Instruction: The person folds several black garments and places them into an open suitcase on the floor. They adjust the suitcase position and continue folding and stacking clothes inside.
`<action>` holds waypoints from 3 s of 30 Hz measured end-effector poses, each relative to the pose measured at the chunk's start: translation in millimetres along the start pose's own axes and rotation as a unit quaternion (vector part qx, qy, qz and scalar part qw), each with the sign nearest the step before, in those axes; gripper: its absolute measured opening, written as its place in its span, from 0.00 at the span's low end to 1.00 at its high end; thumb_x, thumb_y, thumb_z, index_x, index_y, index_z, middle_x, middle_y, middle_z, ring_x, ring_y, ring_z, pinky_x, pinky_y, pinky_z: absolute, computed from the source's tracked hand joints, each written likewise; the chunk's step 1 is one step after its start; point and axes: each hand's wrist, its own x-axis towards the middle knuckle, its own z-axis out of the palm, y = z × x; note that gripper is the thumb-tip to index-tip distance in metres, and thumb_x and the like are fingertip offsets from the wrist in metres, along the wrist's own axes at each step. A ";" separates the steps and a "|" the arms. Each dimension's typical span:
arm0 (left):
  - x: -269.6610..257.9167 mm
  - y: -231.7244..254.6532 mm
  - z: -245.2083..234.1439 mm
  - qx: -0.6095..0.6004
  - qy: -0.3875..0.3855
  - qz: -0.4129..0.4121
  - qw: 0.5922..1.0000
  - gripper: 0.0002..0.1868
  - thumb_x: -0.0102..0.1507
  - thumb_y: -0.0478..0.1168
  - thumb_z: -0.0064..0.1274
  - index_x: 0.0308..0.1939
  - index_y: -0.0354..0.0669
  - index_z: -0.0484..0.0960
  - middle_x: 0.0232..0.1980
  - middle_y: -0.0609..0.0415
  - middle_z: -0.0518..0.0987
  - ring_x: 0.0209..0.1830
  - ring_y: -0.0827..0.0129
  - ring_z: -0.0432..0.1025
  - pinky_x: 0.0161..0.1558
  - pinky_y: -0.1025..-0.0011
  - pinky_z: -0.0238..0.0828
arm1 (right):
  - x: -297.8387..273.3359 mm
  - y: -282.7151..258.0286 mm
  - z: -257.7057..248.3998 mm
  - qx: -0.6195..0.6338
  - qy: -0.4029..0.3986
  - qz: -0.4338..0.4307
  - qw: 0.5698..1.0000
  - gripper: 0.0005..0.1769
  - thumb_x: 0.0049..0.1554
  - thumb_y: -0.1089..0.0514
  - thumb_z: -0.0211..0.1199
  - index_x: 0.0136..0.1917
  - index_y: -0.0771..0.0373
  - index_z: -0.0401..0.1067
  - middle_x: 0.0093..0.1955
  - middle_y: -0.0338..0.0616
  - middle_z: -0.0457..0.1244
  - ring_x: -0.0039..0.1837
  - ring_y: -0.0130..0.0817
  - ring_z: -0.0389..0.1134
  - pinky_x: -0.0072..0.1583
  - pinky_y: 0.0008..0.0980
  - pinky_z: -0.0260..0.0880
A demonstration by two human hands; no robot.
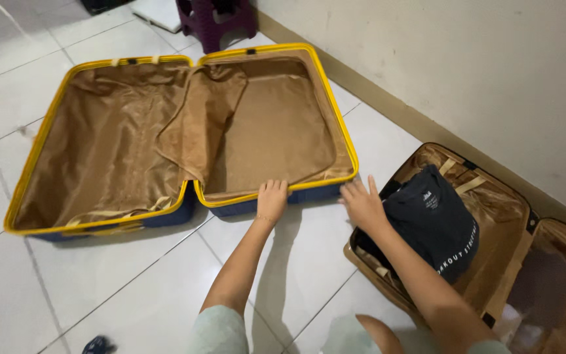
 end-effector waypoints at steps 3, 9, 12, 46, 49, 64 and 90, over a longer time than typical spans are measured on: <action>35.4 -0.7 31.3 -0.036 -0.018 -0.015 0.999 0.13 0.62 0.50 0.57 0.41 0.45 0.78 0.41 0.52 0.79 0.47 0.56 0.72 0.49 0.58 0.65 | -16.4 3.8 -4.5 0.038 0.015 -0.041 0.998 0.17 0.57 0.50 0.62 0.55 0.62 0.72 0.56 0.47 0.68 0.66 0.46 0.64 0.74 0.62 0.47; 106.2 -11.5 81.6 0.019 0.010 -0.057 0.998 0.12 0.65 0.49 0.56 0.43 0.45 0.78 0.43 0.52 0.79 0.47 0.56 0.72 0.48 0.56 0.64 | -28.4 1.4 -7.9 0.098 0.019 -0.055 0.993 0.09 0.57 0.53 0.63 0.44 0.61 0.74 0.46 0.46 0.67 0.62 0.46 0.66 0.73 0.58 0.53; 132.6 -15.3 104.9 0.022 0.010 -0.068 0.997 0.14 0.62 0.50 0.57 0.43 0.46 0.78 0.44 0.53 0.79 0.49 0.58 0.72 0.49 0.57 0.64 | -31.2 -1.6 -7.1 0.131 0.024 -0.052 0.990 0.09 0.56 0.54 0.63 0.41 0.61 0.73 0.43 0.44 0.66 0.58 0.44 0.67 0.72 0.56 0.56; 245.5 -42.5 178.4 0.156 -0.171 -0.128 0.964 0.12 0.67 0.42 0.48 0.44 0.52 0.88 0.47 0.52 0.87 0.48 0.57 0.81 0.45 0.58 0.72 | -48.7 -9.4 33.3 0.188 0.022 0.021 0.982 0.16 0.61 0.53 0.61 0.33 0.59 0.71 0.30 0.44 0.64 0.41 0.44 0.64 0.50 0.44 0.61; 227.3 -69.1 152.6 0.199 -0.223 -0.155 0.941 0.12 0.66 0.42 0.48 0.44 0.57 0.89 0.48 0.54 0.86 0.49 0.58 0.81 0.46 0.55 0.73 | -44.1 -3.7 33.0 0.191 0.016 0.022 0.981 0.16 0.60 0.52 0.60 0.32 0.58 0.71 0.30 0.45 0.64 0.41 0.45 0.65 0.50 0.45 0.61; 226.6 -66.5 169.2 0.175 -0.120 -0.121 0.970 0.12 0.64 0.40 0.51 0.33 0.54 0.90 0.36 0.54 0.87 0.38 0.57 0.82 0.35 0.61 0.76 | -36.3 -9.9 21.4 0.193 -0.025 0.035 0.980 0.16 0.60 0.52 0.58 0.33 0.59 0.74 0.32 0.44 0.66 0.43 0.44 0.65 0.50 0.44 0.60; 165.3 169.9 94.3 -0.517 -0.224 -0.184 0.805 0.31 0.65 0.62 0.53 0.63 0.45 0.79 0.63 0.44 0.81 0.64 0.54 0.74 0.65 0.61 0.68 | -73.8 5.1 -62.3 0.286 0.130 -0.046 0.948 0.05 0.53 0.60 0.61 0.43 0.62 0.72 0.45 0.48 0.66 0.54 0.49 0.68 0.59 0.45 0.68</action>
